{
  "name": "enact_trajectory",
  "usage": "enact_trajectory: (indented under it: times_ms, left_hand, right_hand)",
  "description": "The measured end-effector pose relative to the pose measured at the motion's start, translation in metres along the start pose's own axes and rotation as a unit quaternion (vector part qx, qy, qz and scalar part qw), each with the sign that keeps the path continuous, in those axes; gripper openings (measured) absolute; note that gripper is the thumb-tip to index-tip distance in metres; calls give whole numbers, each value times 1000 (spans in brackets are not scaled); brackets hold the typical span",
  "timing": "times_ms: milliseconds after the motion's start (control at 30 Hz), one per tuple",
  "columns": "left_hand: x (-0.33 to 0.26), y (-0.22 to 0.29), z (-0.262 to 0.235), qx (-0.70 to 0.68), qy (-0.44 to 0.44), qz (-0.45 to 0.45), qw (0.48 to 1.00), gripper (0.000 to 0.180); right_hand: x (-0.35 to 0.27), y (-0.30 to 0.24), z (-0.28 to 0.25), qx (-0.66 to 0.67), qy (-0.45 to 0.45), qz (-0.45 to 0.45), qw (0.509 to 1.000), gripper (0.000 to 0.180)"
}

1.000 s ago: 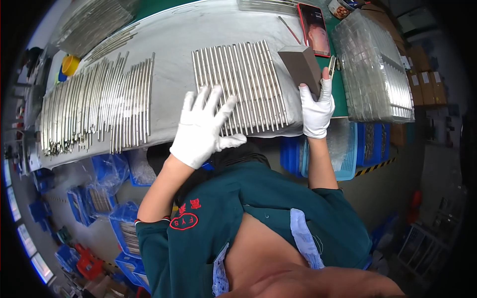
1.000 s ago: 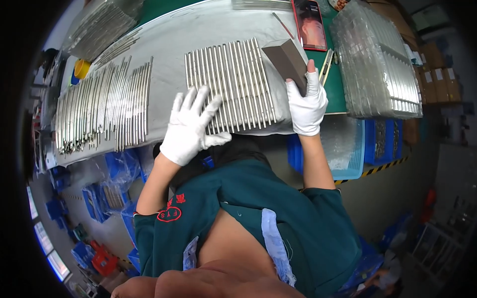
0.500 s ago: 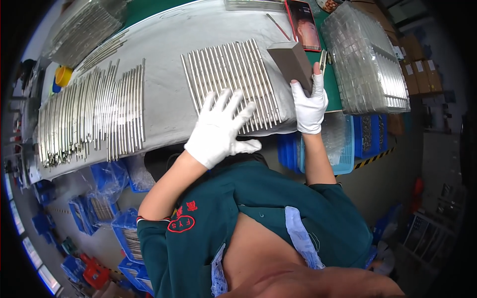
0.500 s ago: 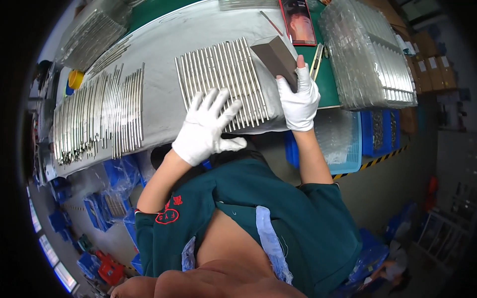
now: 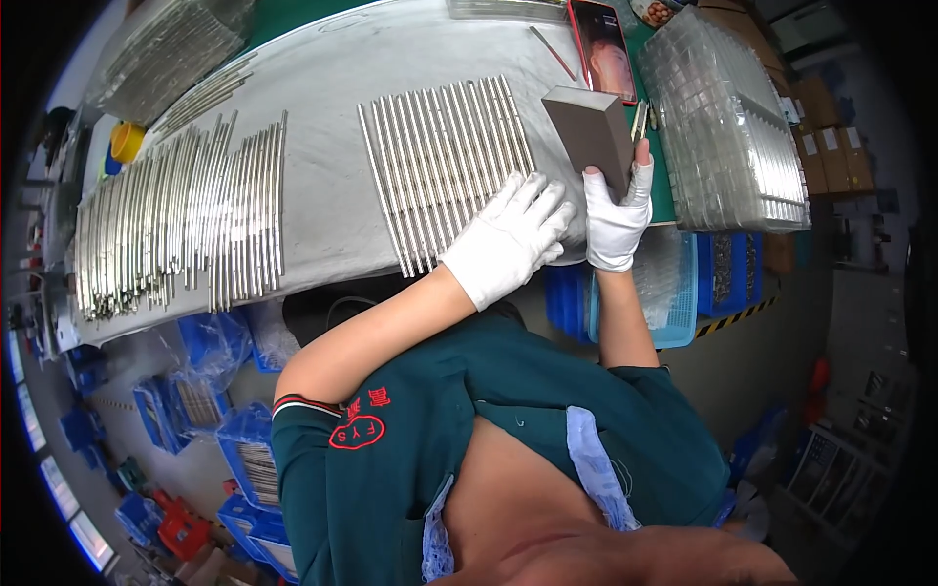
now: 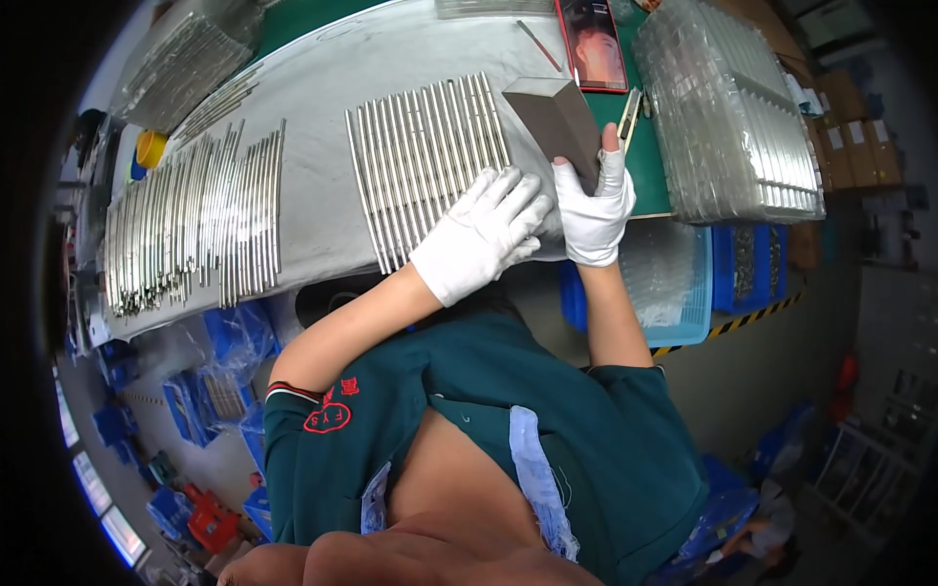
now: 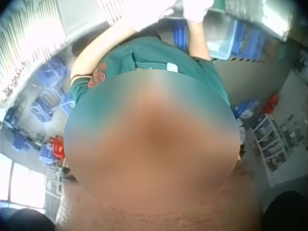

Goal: Polishing a set of thin metal rods using a sanding block at a factory workbench.

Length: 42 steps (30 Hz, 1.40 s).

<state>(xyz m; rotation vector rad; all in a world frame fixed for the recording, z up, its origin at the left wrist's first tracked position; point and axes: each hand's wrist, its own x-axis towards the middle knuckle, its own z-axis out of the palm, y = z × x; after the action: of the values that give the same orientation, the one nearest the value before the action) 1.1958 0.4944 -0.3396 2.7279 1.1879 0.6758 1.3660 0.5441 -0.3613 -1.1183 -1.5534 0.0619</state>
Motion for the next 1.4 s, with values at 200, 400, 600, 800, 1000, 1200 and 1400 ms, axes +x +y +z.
enact_trajectory:
  times_ms: [200, 400, 600, 800, 1000, 1200, 1400]
  left_hand:
    - [5, 7, -5, -28, 2, -32, 999, 60]
    - [2, 3, -3, -25, 26, -23, 999, 60]
    - [-22, -27, -69, 93, 37, -121, 988, 45]
    - [-87, -70, -101, 247, -67, -253, 933, 45]
    - [-90, -70, -97, 179, -88, -220, 955, 43]
    - [-97, -72, -92, 180, -61, -199, 961, 43]
    - [-101, -82, -82, 192, -26, -212, 958, 48]
  right_hand:
    - [-1, 0, 1, 0, -1, 3, 1000, 72]
    - [-1, 2, 3, -27, 4, -17, 999, 72]
    - [4, -6, 1, -13, 8, 15, 1000, 73]
    - [1, 3, 2, -31, 2, -20, 999, 74]
    - [2, 0, 3, -44, -7, -1, 999, 76]
    - [1, 1, 2, -51, -12, -2, 999, 75]
    - [2, -1, 2, -44, -18, 9, 999, 73]
